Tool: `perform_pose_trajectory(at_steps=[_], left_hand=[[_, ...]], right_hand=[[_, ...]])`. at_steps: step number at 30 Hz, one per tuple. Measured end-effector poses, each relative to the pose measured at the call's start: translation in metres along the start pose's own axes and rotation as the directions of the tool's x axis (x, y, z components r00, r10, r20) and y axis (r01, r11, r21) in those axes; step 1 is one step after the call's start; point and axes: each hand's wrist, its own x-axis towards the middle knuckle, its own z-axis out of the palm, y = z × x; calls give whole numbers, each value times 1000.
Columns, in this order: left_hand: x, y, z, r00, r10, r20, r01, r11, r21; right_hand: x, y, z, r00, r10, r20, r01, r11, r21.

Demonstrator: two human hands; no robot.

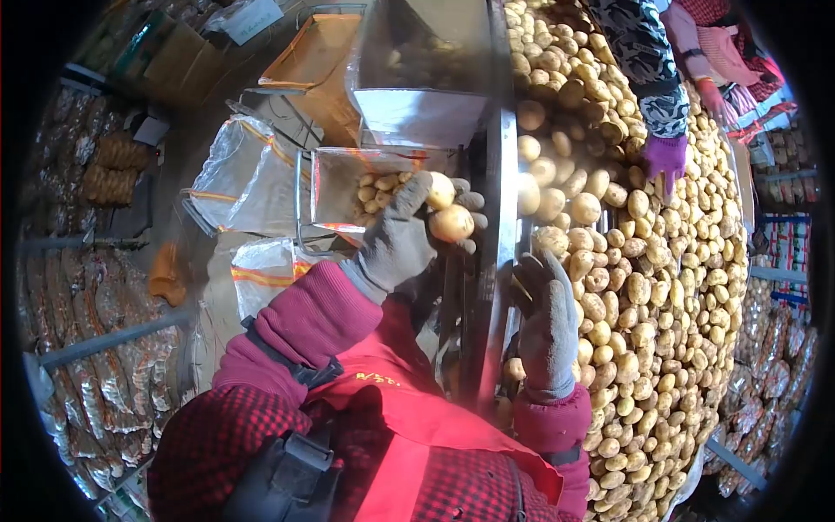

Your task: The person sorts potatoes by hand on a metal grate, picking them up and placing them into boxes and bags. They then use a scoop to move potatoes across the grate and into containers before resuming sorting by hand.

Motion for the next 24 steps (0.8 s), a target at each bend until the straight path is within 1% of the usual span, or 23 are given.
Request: perform_pose_trajectory(at_steps=[1, 2, 3, 4, 6, 7, 8, 10, 11, 12, 14, 15, 17, 18, 19, 20, 21, 22, 24], left_hand=[[0, 3, 0, 1000, 4, -4, -4, 1000, -2], [-1, 7, 0, 998, 52, -46, -50, 998, 45], [-2, 10, -2, 991, 103, -89, -94, 991, 95], [-5, 14, -7, 989, 110, -101, -100, 990, 97], [-15, 26, -15, 976, 180, -119, -133, 936, 327], [-30, 36, -18, 961, 134, -242, -28, 918, 395], [-39, 43, -30, 955, 150, -256, -36, 915, 402], [-58, 54, -66, 914, 228, -336, -21, 854, 521], [-69, 60, -76, 890, 299, -344, -40, 803, 594], [-81, 64, -90, 882, 313, -351, -44, 798, 601], [-104, 71, -122, 763, 381, -521, 31, 785, 619], [-114, 71, -136, 756, 390, -526, 30, 782, 622], [-131, 71, -157, 673, 386, -631, 80, 810, 581], [-139, 71, -162, 668, 390, -634, 78, 810, 581], [-146, 70, -168, 644, 378, -666, 100, 821, 562], [-153, 70, -173, 618, 362, -698, 123, 832, 541], [-160, 72, -184, 633, 343, -694, 123, 840, 528], [-169, 75, -196, 627, 339, -702, 127, 844, 522], [-183, 76, -208, 588, 391, -708, 143, 812, 566]], right_hand=[[-2, 3, -2, 999, 18, -41, -17, 1000, 25], [-3, 8, -4, 996, 38, -81, -34, 998, 53], [-4, 13, -8, 997, 12, -70, -6, 996, 89], [-4, 16, -10, 997, 10, -75, -1, 992, 126], [-8, 17, -7, 996, -72, -49, 73, 997, 10], [-7, 22, -9, 993, -19, -113, 34, 990, 133], [-7, 21, -9, 990, 46, -137, -20, 983, 182], [-6, 28, -15, 995, -28, -92, 34, 998, 59], [-6, 27, -17, 999, -14, -52, 20, 993, 113], [-4, 30, -21, 998, -7, -55, 13, 994, 105], [-4, 35, -25, 997, -62, -49, 65, 996, 59], [-3, 34, -27, 997, -9, -73, 16, 995, 99], [-3, 33, -25, 998, -18, -62, 23, 997, 80], [-3, 33, -25, 998, -32, -61, 35, 998, 55], [-2, 36, -27, 997, -76, -28, 78, 996, 45], [-1, 38, -29, 997, -73, -23, 74, 996, 44], [0, 40, -31, 997, -50, -50, 54, 995, 80], [-1, 41, -31, 997, -22, -78, 31, 993, 115], [-4, 37, -30, 995, 11, -98, 0, 994, 110]])
